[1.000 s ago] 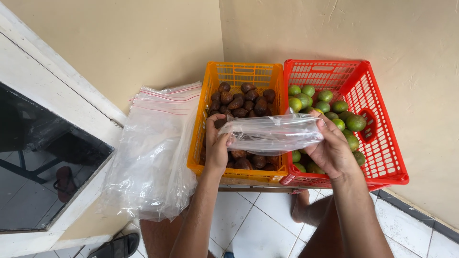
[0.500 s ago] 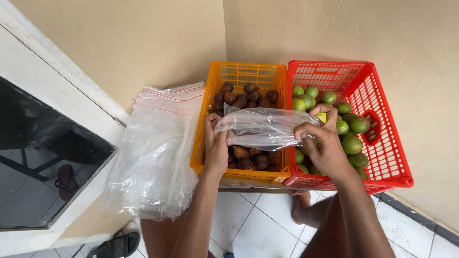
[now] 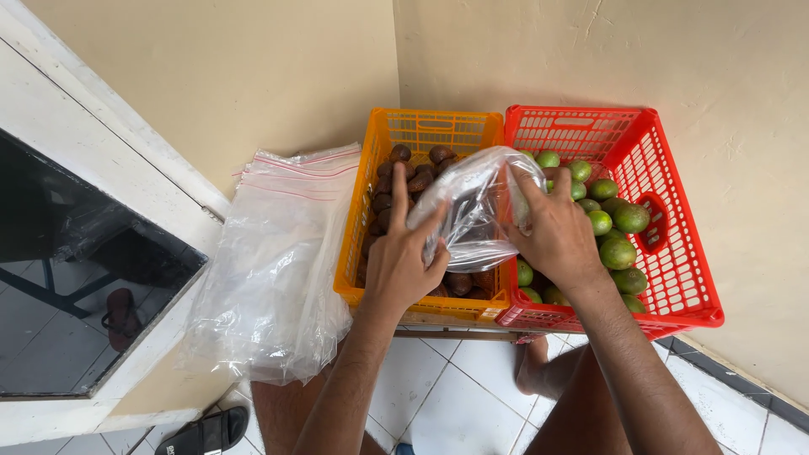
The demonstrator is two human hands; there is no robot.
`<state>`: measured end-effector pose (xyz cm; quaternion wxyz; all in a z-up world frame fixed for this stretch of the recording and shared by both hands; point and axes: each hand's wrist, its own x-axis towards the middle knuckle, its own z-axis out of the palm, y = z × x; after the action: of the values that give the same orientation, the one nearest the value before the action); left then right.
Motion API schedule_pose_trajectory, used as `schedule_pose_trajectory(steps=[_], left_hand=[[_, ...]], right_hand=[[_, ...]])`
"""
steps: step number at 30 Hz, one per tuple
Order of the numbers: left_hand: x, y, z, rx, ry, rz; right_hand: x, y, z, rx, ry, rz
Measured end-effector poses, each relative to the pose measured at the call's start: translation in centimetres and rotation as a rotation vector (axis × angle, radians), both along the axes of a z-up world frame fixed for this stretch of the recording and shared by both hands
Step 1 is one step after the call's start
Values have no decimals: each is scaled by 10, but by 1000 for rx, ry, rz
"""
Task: The person opens a clear plastic bag and places several green citrus fruits from a red basket into the bag. The person then seals the bag and sets it aside.
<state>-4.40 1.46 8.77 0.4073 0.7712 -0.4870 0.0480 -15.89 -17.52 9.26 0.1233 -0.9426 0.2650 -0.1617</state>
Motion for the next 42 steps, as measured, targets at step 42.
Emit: schedule_pose_trajectory(steps=[42], left_hand=[[34,-5,-18,671,-11,381]], right_hand=[[64,50,9,305,388,510]])
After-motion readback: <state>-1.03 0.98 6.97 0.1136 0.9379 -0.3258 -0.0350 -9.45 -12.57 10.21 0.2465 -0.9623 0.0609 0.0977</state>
